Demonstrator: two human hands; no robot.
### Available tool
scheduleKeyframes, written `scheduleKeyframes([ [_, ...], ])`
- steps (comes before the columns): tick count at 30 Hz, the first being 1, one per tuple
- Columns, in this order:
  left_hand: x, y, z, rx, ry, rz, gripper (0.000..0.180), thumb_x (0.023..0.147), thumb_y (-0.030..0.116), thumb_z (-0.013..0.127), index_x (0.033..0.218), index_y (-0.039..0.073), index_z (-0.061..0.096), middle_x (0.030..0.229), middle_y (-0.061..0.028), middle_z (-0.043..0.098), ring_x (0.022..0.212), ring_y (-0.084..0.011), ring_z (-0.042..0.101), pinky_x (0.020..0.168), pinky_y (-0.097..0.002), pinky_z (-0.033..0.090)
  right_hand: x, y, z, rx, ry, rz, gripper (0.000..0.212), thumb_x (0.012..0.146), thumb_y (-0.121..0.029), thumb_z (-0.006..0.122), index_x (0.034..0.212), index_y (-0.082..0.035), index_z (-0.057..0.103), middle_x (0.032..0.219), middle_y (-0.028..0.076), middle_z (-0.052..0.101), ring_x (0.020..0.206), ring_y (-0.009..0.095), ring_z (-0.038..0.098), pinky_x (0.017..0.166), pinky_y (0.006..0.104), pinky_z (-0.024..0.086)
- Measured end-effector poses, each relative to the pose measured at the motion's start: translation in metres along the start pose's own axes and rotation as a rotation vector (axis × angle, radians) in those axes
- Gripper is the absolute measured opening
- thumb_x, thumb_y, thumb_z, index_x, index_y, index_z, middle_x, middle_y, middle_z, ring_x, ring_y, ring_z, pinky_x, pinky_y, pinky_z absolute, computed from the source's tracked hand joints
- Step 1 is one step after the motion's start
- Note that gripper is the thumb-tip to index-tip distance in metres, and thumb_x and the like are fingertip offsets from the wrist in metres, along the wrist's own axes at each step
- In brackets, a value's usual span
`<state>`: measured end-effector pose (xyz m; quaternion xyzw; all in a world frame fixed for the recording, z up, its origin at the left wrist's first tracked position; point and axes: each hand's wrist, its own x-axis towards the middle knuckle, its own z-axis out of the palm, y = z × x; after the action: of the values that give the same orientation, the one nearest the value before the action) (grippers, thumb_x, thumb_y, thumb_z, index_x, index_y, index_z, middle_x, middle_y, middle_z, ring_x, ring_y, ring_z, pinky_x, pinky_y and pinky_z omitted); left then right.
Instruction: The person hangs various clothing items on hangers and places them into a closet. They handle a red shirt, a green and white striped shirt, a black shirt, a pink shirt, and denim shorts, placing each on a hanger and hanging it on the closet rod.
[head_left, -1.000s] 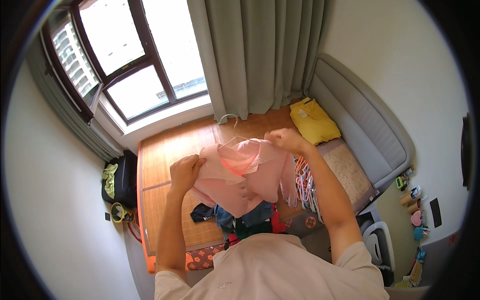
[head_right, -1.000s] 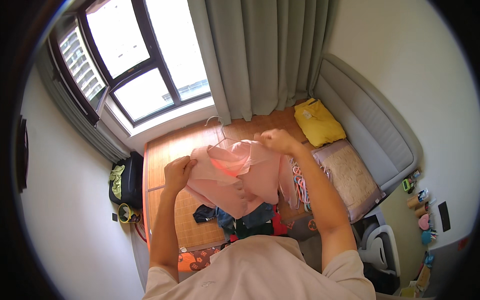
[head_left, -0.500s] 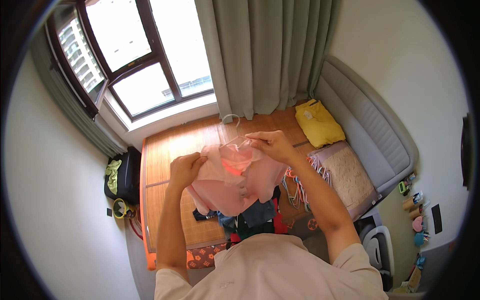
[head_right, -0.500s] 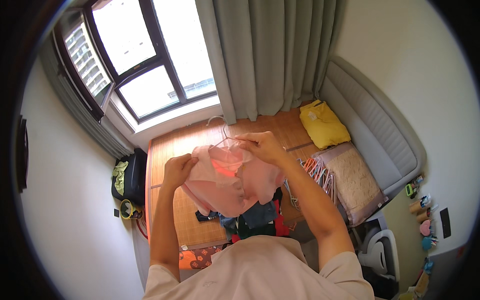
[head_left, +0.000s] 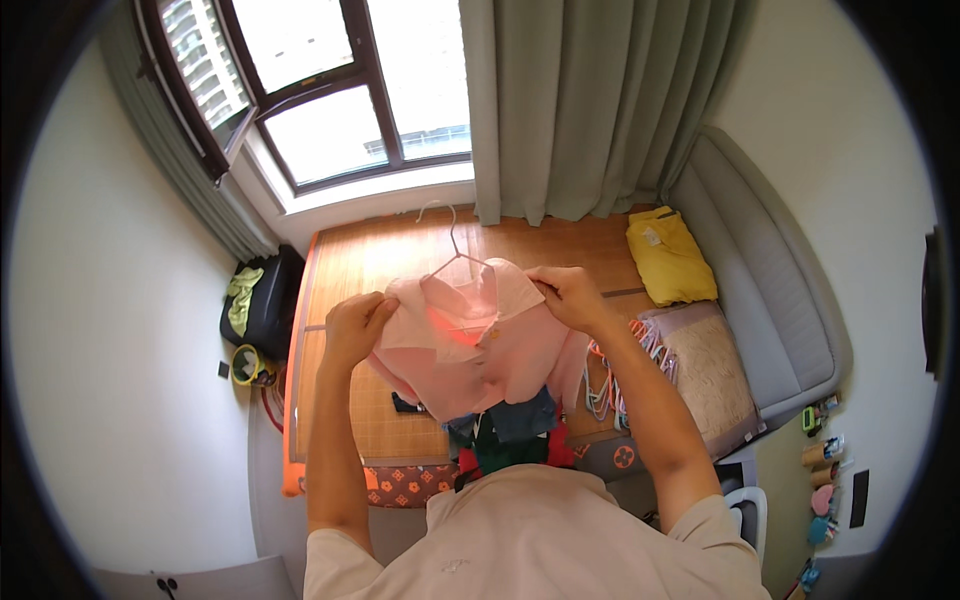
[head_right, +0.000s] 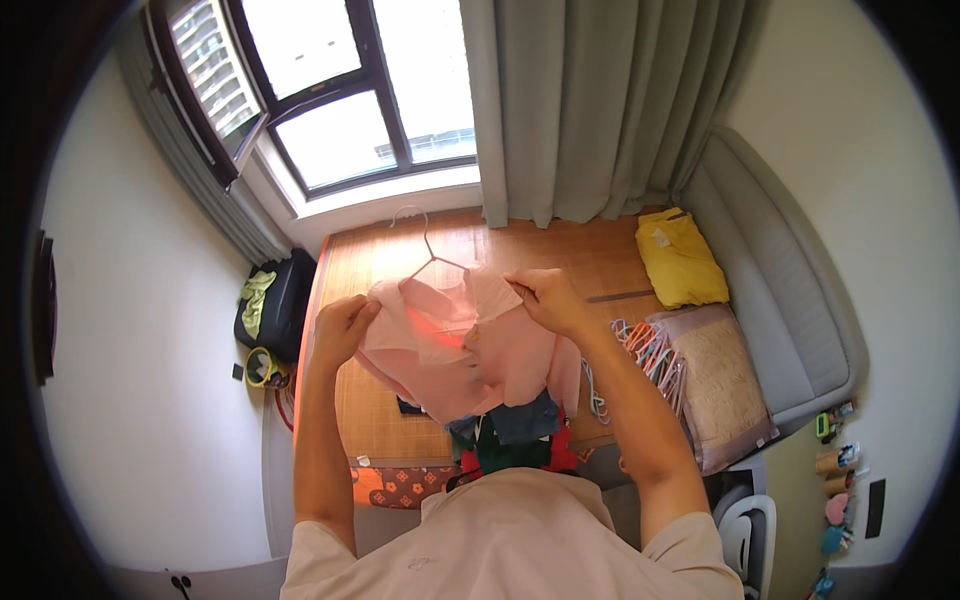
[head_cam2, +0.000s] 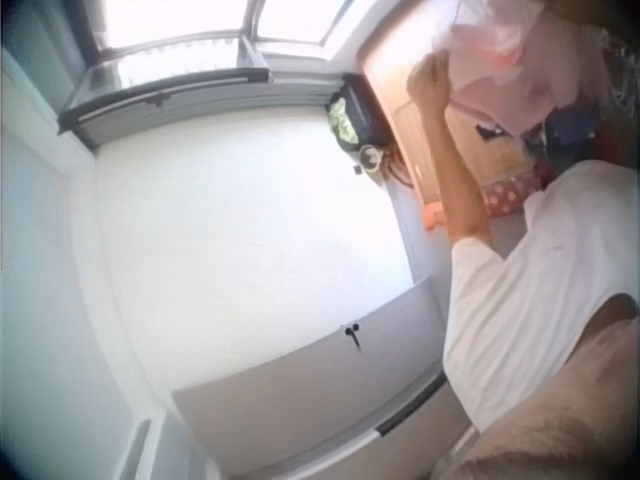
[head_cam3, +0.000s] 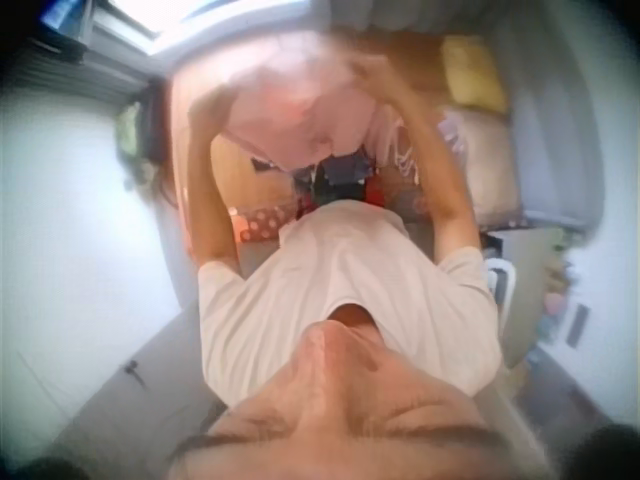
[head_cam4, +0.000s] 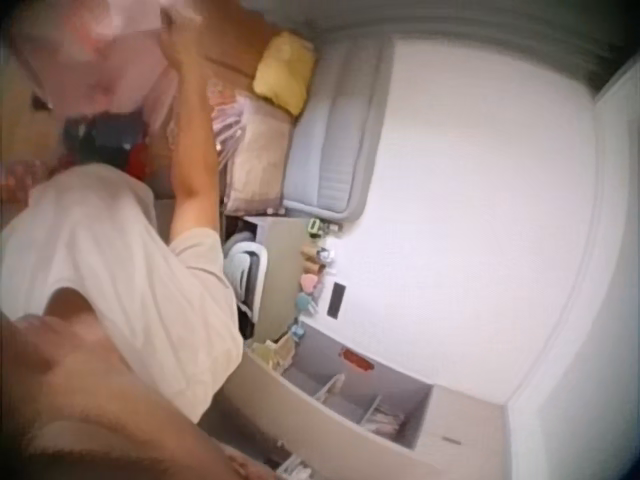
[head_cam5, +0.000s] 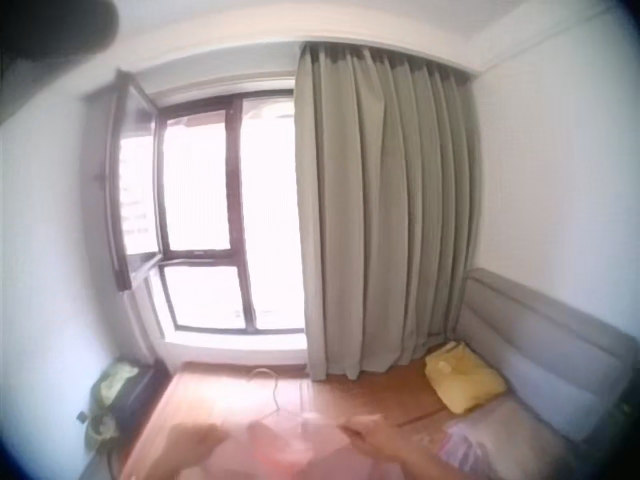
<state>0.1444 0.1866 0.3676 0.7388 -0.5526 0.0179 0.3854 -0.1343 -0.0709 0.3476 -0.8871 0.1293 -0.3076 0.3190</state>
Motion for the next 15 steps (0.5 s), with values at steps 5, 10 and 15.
scheduleKeyframes([
  [5,-0.004,0.014,-0.008,0.251,0.045,0.065,0.029,0.094,0.028,0.069,0.077,0.004,0.068,0.072,-0.0107,0.065,0.074,-0.03,0.061,0.075,-0.0412,0.046,0.006,0.013,0.016,0.145,0.063,0.003,0.018,0.093,-0.005,0.068,0.11,-0.003,0.075,0.091,0.021,0.073,0.077,0.026,0.073,0.07,0.0328,0.055],
  [10,-0.022,0.018,-0.031,0.237,0.167,0.095,0.012,0.086,0.017,0.076,0.086,0.005,0.076,0.083,-0.0112,0.073,0.077,-0.0327,0.065,0.074,-0.0445,0.049,0.011,0.003,0.025,0.257,-0.025,-0.043,0.018,0.094,-0.005,0.068,0.111,-0.003,0.075,0.09,0.02,0.074,0.075,0.023,0.073,0.07,0.0314,0.055],
  [15,-0.094,-0.004,-0.076,0.274,0.461,-0.179,0.037,0.088,0.028,0.078,0.118,0.006,0.073,0.111,-0.0102,0.072,0.101,-0.0254,0.067,0.085,-0.0374,0.053,0.023,-0.052,0.042,0.356,-0.214,-0.114,0.018,0.095,-0.007,0.068,0.111,-0.003,0.075,0.091,0.018,0.075,0.076,0.02,0.073,0.071,0.0303,0.056],
])
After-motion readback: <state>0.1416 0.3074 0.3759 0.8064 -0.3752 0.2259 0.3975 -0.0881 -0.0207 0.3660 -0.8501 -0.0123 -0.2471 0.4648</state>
